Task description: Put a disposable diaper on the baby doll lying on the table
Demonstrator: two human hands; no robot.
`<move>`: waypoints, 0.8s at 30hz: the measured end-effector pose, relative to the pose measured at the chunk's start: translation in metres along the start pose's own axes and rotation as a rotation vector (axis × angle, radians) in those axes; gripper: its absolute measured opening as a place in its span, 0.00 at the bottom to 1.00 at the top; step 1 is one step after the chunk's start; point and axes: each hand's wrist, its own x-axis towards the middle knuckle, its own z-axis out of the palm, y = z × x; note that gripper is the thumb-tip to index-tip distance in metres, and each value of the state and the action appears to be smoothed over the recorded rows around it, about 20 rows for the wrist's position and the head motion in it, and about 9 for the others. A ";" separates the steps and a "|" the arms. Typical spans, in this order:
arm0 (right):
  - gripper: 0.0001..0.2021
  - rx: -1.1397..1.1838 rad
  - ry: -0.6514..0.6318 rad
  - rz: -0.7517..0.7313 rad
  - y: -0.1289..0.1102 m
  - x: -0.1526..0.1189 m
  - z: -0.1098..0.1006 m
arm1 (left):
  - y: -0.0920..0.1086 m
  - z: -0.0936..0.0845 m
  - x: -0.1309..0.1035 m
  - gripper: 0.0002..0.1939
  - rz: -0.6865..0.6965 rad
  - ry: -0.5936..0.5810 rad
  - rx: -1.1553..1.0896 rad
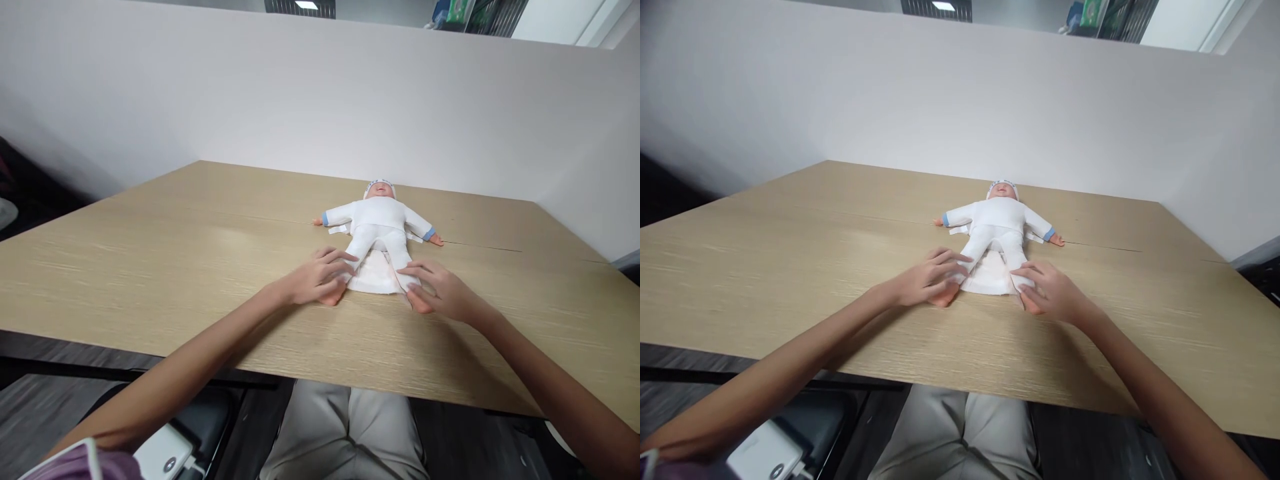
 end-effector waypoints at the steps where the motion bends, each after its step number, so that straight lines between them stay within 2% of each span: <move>1: 0.21 -0.069 0.006 0.012 -0.007 0.001 0.005 | 0.006 0.003 0.003 0.19 -0.036 0.013 0.037; 3: 0.27 -0.210 0.029 0.023 -0.020 0.005 0.017 | 0.017 0.010 0.009 0.27 -0.097 0.039 0.118; 5: 0.28 -0.305 0.060 0.042 -0.029 0.009 0.029 | 0.026 0.018 0.015 0.31 -0.130 0.051 0.207; 8: 0.23 -0.354 0.106 0.091 -0.033 0.018 0.038 | 0.036 0.026 0.019 0.25 -0.174 0.053 0.334; 12: 0.15 -0.273 0.163 0.099 -0.025 0.030 0.036 | 0.041 0.028 0.022 0.13 -0.208 0.059 0.409; 14: 0.13 -0.188 0.212 0.112 -0.019 0.033 0.033 | 0.038 0.025 0.025 0.09 -0.200 0.080 0.381; 18: 0.10 0.004 0.299 0.155 -0.008 0.041 0.028 | 0.019 0.009 0.041 0.12 -0.200 0.185 0.155; 24: 0.11 0.124 0.455 0.133 0.012 0.072 0.016 | -0.013 -0.022 0.086 0.13 -0.184 0.312 -0.197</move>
